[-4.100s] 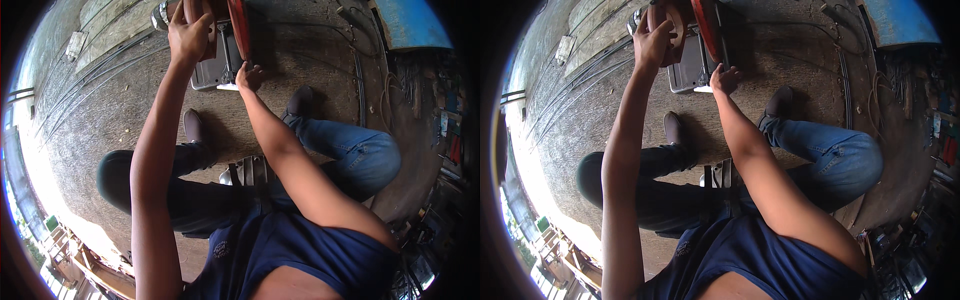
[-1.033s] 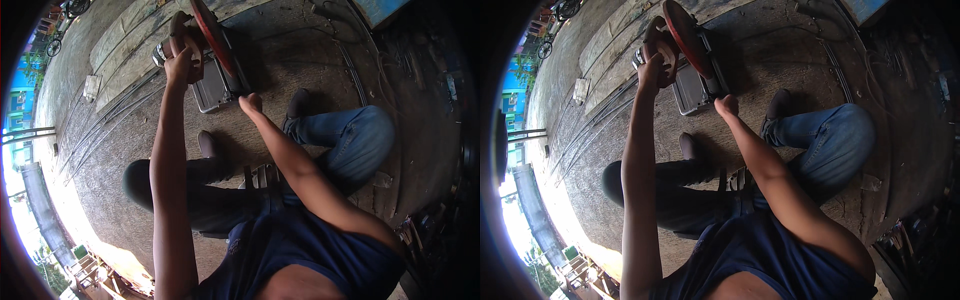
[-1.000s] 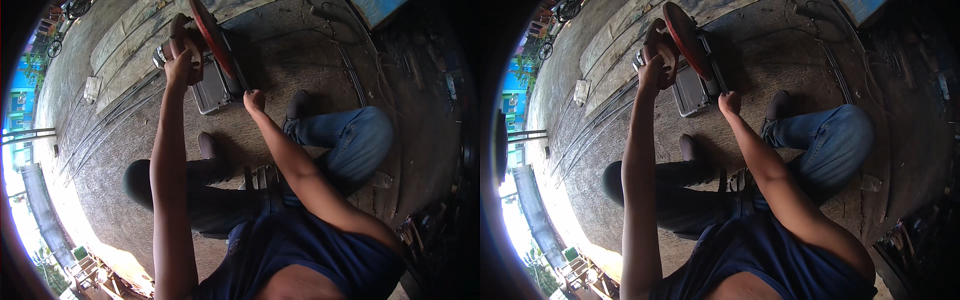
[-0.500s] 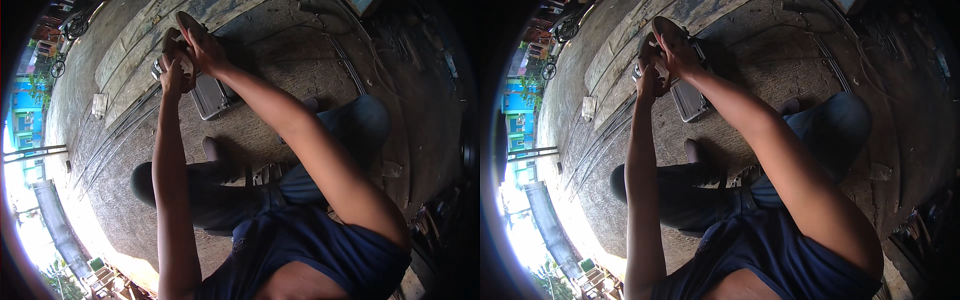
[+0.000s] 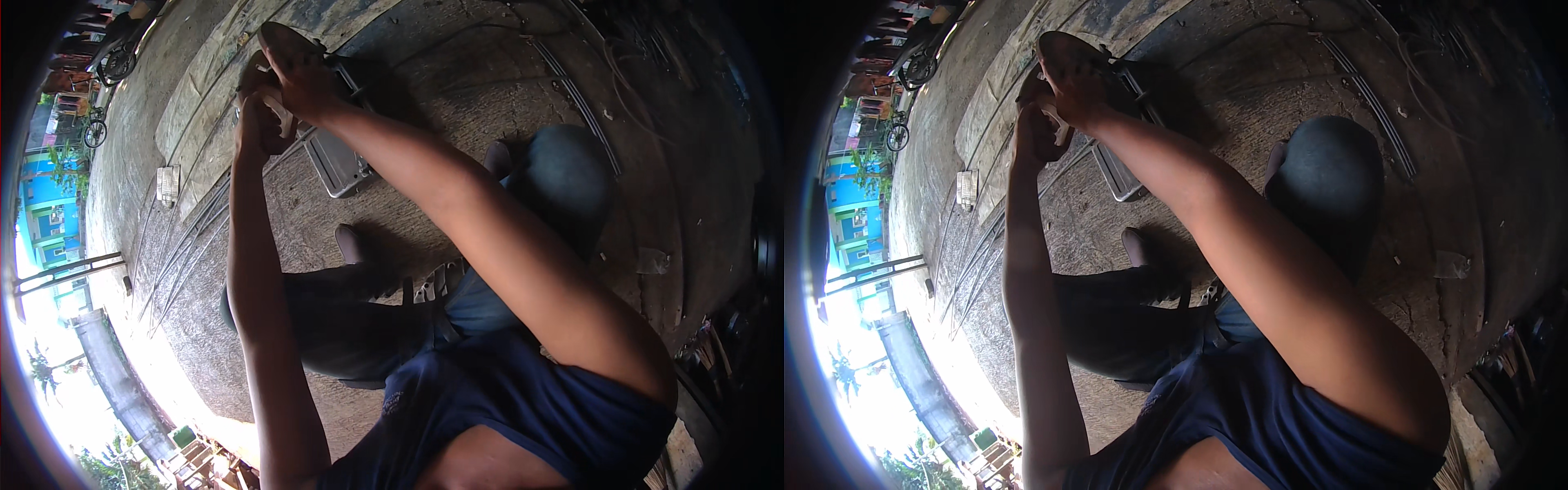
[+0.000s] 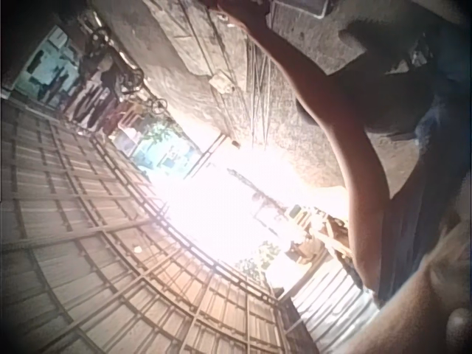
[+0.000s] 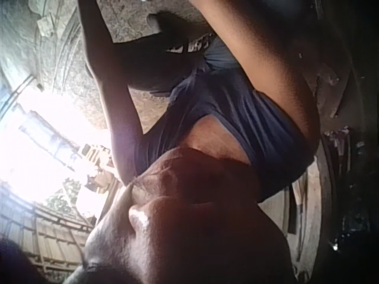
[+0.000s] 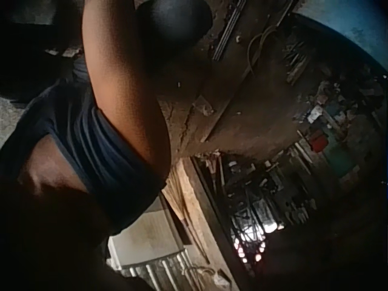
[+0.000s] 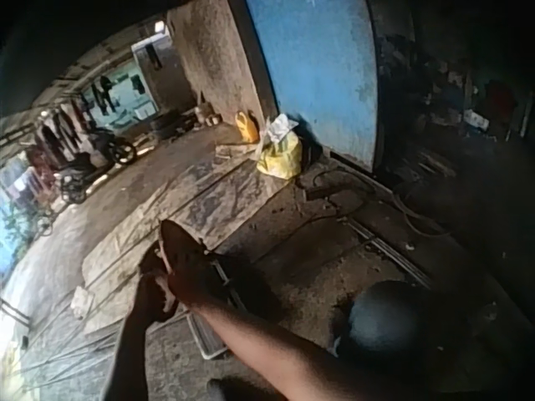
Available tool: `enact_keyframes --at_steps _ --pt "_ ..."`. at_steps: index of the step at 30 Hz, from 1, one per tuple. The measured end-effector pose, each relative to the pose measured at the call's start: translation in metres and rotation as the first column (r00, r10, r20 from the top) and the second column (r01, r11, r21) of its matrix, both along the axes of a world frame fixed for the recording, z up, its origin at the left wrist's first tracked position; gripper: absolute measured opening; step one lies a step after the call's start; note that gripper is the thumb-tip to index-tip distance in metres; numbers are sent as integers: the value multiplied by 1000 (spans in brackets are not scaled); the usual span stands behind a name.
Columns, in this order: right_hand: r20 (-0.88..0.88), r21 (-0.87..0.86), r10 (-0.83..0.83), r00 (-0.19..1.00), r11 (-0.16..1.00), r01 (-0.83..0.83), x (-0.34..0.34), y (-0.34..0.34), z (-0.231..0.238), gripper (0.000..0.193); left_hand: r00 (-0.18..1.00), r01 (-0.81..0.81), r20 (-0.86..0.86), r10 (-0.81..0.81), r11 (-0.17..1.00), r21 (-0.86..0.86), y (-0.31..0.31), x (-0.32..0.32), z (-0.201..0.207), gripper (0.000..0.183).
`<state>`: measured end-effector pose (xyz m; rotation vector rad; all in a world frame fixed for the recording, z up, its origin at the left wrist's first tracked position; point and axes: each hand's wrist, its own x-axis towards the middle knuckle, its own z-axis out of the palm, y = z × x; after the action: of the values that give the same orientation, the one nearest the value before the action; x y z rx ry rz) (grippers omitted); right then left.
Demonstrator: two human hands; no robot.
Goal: Cutting and grinding metal rods using a circular chop saw.
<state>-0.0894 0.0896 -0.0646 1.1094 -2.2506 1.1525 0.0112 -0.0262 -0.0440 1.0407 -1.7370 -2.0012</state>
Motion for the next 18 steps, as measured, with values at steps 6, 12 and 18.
enact_keyframes --at_steps 6,12,18 --pt "13 5 12 1000 1000 -12 -5 -16 10 75 999 49 20 -48 997 -59 -20 -7 14 33" --pt "36 53 -48 998 998 46 2 -37 29 75 767 510 588 -257 -310 -802 -94 4 18 30" --pt "144 -56 21 989 998 -13 -18 -59 35 85 875 441 79 -478 718 -538 -106 -16 36 35"
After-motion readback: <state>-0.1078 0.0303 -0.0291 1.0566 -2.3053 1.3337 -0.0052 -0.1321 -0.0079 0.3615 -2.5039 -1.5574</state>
